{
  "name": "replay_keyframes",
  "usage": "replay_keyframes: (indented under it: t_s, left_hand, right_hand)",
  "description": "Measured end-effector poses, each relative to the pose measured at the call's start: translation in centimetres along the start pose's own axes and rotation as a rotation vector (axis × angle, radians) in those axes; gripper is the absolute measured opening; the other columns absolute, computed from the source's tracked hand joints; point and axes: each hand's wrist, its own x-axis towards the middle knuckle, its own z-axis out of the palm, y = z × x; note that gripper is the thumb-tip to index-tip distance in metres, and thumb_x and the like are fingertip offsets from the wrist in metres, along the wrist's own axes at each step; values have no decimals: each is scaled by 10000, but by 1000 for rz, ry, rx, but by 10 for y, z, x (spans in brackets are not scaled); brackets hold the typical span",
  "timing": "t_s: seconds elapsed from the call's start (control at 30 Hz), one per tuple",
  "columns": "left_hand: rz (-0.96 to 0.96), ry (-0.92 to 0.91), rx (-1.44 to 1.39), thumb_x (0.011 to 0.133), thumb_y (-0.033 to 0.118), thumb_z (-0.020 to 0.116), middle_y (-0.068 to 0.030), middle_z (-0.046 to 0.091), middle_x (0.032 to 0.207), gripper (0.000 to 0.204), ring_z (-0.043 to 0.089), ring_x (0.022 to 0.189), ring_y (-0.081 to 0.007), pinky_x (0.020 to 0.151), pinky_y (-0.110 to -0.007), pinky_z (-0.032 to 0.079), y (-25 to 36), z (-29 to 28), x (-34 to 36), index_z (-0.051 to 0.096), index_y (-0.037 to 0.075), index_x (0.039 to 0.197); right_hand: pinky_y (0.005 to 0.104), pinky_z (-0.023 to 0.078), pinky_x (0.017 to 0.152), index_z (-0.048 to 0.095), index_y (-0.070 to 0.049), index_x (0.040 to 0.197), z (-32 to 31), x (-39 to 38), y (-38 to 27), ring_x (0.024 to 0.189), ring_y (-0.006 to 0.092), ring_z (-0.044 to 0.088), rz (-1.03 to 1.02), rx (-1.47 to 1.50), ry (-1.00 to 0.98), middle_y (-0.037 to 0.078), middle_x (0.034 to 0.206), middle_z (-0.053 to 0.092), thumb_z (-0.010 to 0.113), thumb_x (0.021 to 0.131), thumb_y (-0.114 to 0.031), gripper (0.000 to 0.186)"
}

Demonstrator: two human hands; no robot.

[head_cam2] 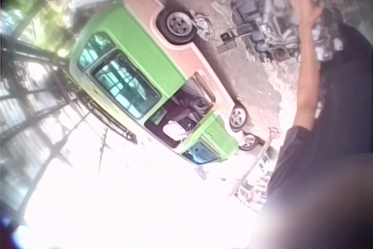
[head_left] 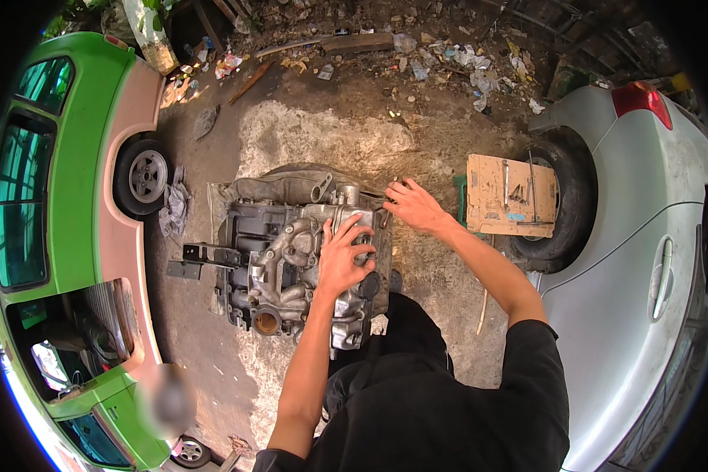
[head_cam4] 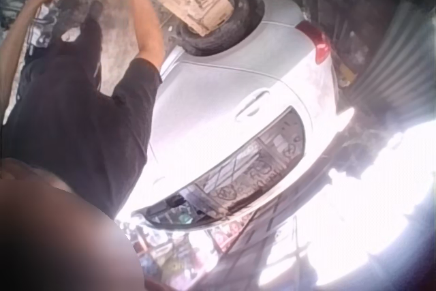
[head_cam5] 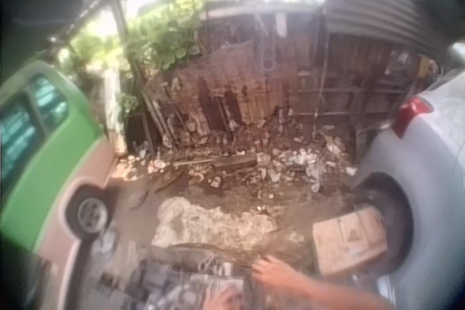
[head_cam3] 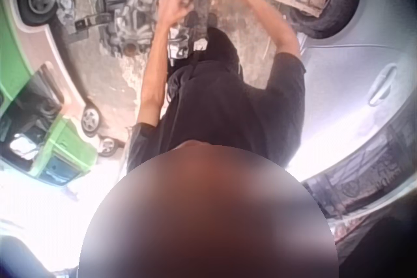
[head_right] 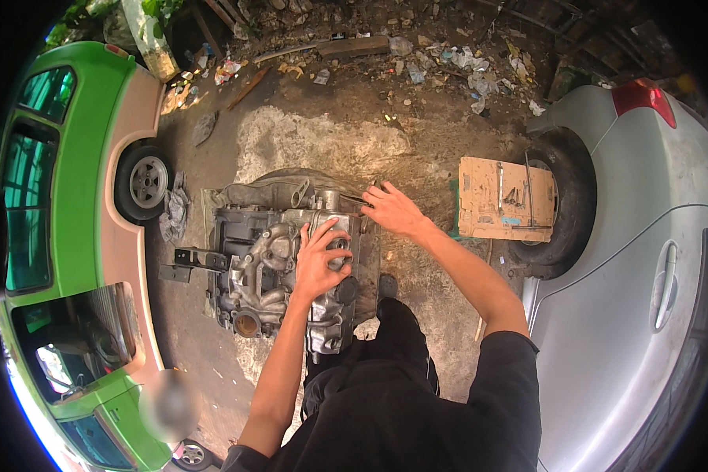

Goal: The person uses a wrench to tighten bolts on a car engine block placed on the ground. They repeatedly position the wrench, turn it to tighten, and reposition to continue the task.

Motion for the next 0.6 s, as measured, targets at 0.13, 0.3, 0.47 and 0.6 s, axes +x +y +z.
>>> replay_keyframes:
  t_s: [0.13,0.3,0.47,0.6]
  left_hand:
    - [-11,6,-26,672,150,811,76,668,1232,140,453,1475,-182,1271,-655,205,0,-2,0,823,183,808]
    - [-24,-8,-31,638,153,806,70,686,1238,166,468,1475,-212,1275,-653,188,-1,1,-1,825,182,801]
    - [-15,13,-33,639,158,809,72,686,1243,173,465,1476,-207,1278,-648,186,-1,1,-2,829,187,809]
    - [-22,3,-33,645,155,806,72,688,1241,176,467,1474,-204,1279,-644,189,-1,2,-1,834,190,816]
  right_hand:
    - [481,408,1111,726,-81,1210,5,-13,4,1305,291,526,384,104,41,119,1305,629,678,939,-35,279]
    - [422,470,855,706,-40,1159,56,-40,-32,939,242,570,869,1037,269,90,996,622,558,1090,-100,174]
    - [294,415,645,707,-92,1182,81,-60,-94,726,97,510,1139,1639,236,-25,800,551,493,1145,-229,257]
    - [254,392,601,717,-147,1211,73,-60,-132,706,70,513,1167,1803,252,-49,791,559,501,1135,-251,251]
